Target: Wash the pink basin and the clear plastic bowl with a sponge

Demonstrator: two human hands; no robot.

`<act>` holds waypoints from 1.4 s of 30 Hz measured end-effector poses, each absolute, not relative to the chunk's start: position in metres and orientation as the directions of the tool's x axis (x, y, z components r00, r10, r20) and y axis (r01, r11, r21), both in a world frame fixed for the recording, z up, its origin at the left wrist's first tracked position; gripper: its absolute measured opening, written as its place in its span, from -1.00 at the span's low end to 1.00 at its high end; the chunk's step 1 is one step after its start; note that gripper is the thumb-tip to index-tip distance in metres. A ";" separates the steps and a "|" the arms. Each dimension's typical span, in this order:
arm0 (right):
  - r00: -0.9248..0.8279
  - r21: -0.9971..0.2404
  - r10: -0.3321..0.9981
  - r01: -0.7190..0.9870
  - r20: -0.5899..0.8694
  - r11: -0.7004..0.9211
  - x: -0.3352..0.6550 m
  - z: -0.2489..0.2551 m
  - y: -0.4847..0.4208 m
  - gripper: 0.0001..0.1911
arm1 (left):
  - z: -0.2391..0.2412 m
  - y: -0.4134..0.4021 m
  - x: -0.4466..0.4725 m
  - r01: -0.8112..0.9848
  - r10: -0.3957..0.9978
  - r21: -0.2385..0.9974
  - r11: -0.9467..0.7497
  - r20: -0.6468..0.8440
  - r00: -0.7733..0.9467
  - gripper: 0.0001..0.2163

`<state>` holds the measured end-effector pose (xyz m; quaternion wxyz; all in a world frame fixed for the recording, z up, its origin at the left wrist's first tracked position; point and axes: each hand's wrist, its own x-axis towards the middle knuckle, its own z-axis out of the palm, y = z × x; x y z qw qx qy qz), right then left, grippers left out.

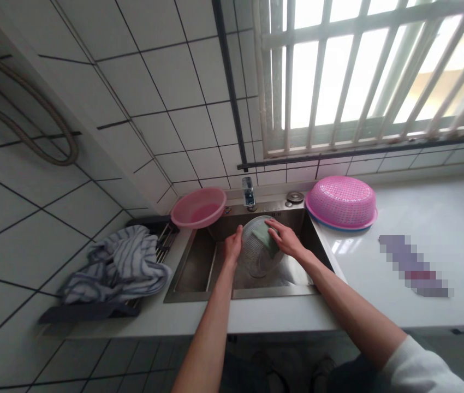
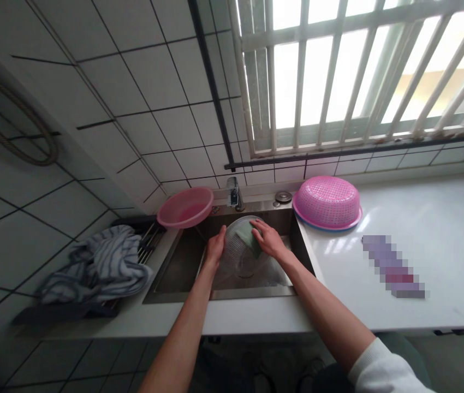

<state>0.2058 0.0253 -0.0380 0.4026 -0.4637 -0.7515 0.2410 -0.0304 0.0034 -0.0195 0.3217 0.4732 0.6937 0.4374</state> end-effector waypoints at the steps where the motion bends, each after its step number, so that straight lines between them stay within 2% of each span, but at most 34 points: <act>1: -0.244 -0.735 0.894 0.508 0.377 0.449 0.206 -0.040 0.027 -0.51 | -0.020 0.004 -0.029 0.355 0.948 0.922 0.156 -0.039 -0.316 -0.30; 5: -0.248 -0.719 0.902 0.546 0.352 0.431 0.199 -0.044 0.024 -0.52 | -0.019 0.004 -0.024 0.428 0.971 0.896 0.122 -0.017 -0.240 -0.45; 8: -0.301 -0.669 0.879 0.570 0.370 0.476 0.188 -0.042 0.016 -0.51 | -0.015 0.003 -0.025 0.608 0.939 0.784 0.123 0.105 -0.326 -0.69; 10: -0.359 -0.618 0.851 0.585 0.383 0.525 0.179 -0.039 0.009 -0.50 | -0.012 0.001 -0.027 0.690 0.919 0.712 0.130 0.175 -0.353 -0.71; 12: -0.430 -0.561 0.813 0.589 0.392 0.582 0.172 -0.034 0.001 -0.52 | -0.009 -0.001 -0.031 0.711 0.923 0.685 0.158 0.153 -0.353 -0.69; 16: -0.578 -0.451 0.695 0.529 0.428 0.718 0.165 -0.025 -0.011 -0.55 | -0.010 0.001 -0.039 0.663 0.917 0.690 0.289 -0.001 -0.398 -0.55; 19: -0.614 -0.444 0.645 0.472 0.455 0.762 0.172 -0.024 -0.007 -0.55 | -0.017 0.005 -0.041 0.613 0.927 0.740 0.276 -0.037 -0.373 -0.50; 23: -0.426 -0.598 0.794 0.523 0.433 0.607 0.185 -0.028 0.010 -0.55 | -0.028 0.007 -0.039 0.430 0.931 0.880 0.202 -0.035 -0.364 -0.49; 25: -0.328 -0.631 0.853 0.575 0.405 0.520 0.184 -0.028 0.009 -0.54 | -0.030 0.007 -0.037 0.347 0.932 0.921 0.180 -0.046 -0.360 -0.45; 28: -0.414 -0.511 0.788 0.603 0.455 0.612 0.167 -0.022 -0.006 -0.57 | -0.029 0.005 -0.033 0.284 0.943 0.949 0.135 -0.034 -0.332 -0.36; 30: -0.581 -0.386 0.646 0.519 0.495 0.763 0.156 -0.017 -0.017 -0.60 | -0.029 0.004 -0.032 0.261 0.950 0.962 0.078 0.007 -0.311 -0.31; 32: -0.656 -0.342 0.571 0.458 0.493 0.821 0.152 -0.015 -0.020 -0.59 | -0.030 0.004 -0.032 0.244 0.953 0.969 0.044 0.032 -0.301 -0.28; 34: -0.615 -0.392 0.625 0.487 0.480 0.780 0.158 -0.017 -0.014 -0.58 | -0.032 0.004 -0.033 0.228 0.951 0.972 0.057 0.016 -0.307 -0.28; 38: -0.357 -0.566 0.833 0.614 0.422 0.550 0.177 -0.023 0.001 -0.54 | -0.035 0.007 -0.033 0.200 0.952 0.974 0.106 -0.041 -0.305 -0.30; 40: -0.363 -0.537 0.826 0.633 0.430 0.558 0.176 -0.022 -0.002 -0.55 | -0.035 0.008 -0.032 0.188 0.956 0.976 0.109 -0.051 -0.290 -0.31; 42: -0.484 -0.437 0.740 0.602 0.466 0.669 0.168 -0.018 -0.011 -0.58 | -0.034 0.007 -0.031 0.184 0.960 0.979 0.090 -0.036 -0.279 -0.31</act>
